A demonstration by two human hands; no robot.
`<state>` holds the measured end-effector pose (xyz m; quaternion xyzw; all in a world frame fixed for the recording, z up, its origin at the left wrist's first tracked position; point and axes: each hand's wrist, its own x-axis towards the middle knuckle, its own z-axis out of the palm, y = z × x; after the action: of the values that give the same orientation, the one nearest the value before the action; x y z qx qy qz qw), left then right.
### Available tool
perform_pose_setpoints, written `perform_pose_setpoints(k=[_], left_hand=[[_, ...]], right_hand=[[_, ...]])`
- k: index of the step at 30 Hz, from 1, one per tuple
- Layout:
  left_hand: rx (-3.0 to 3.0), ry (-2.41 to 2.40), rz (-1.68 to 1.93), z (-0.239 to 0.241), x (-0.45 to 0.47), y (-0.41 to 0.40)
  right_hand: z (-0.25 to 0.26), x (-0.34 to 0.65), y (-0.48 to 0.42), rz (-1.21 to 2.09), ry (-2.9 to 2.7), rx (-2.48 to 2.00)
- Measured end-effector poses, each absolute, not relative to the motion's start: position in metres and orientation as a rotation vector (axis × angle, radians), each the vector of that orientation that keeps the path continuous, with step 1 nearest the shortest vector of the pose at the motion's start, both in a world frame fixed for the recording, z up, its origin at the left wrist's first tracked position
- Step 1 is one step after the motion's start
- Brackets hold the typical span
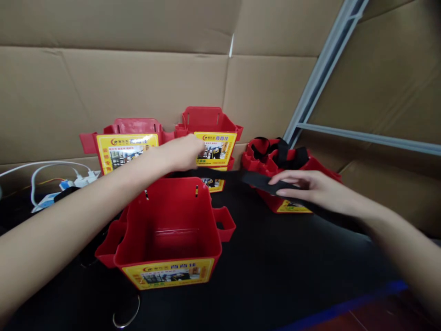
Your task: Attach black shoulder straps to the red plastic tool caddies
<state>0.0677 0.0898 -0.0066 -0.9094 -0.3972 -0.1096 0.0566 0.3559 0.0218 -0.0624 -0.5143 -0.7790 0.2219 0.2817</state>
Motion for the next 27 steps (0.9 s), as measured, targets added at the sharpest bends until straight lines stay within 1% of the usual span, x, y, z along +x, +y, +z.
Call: perform_pose_setpoints(k=[3, 5, 10, 16, 20, 24, 27], left_hand=[[-2.999, -0.747, -0.319, -0.009, 0.088, 0.077], [-3.126, -0.633, -0.341, -0.010, 0.095, 0.074], [-3.203, -0.822, -0.403, -0.010, 0.083, 0.083], [-2.935, -1.095, -0.326, -0.013, 0.067, 0.090], [-2.814, -1.216, -0.358, -0.018, 0.047, 0.103], [-2.760, -1.264, -0.377, -0.024, 0.030, 0.113], [-2.780, -1.240, -0.376, -0.028, 0.032, 0.112]], right_hand=[[-0.060, 0.321, 0.029, 0.473, -2.257, -1.157], [-0.057, 0.294, 0.035, 0.406, -2.342, -1.019], [-0.054, 0.249, 0.046, 0.362, -2.365, -0.837], [-0.068, 0.247, 0.050, 0.374, -2.325, -0.841], [-0.070, 0.276, 0.051, 0.573, -2.280, -0.988], [-0.072, 0.318, 0.050, 0.924, -2.253, -1.175], [-0.077, 0.342, 0.043, 1.212, -2.049, -1.170]])
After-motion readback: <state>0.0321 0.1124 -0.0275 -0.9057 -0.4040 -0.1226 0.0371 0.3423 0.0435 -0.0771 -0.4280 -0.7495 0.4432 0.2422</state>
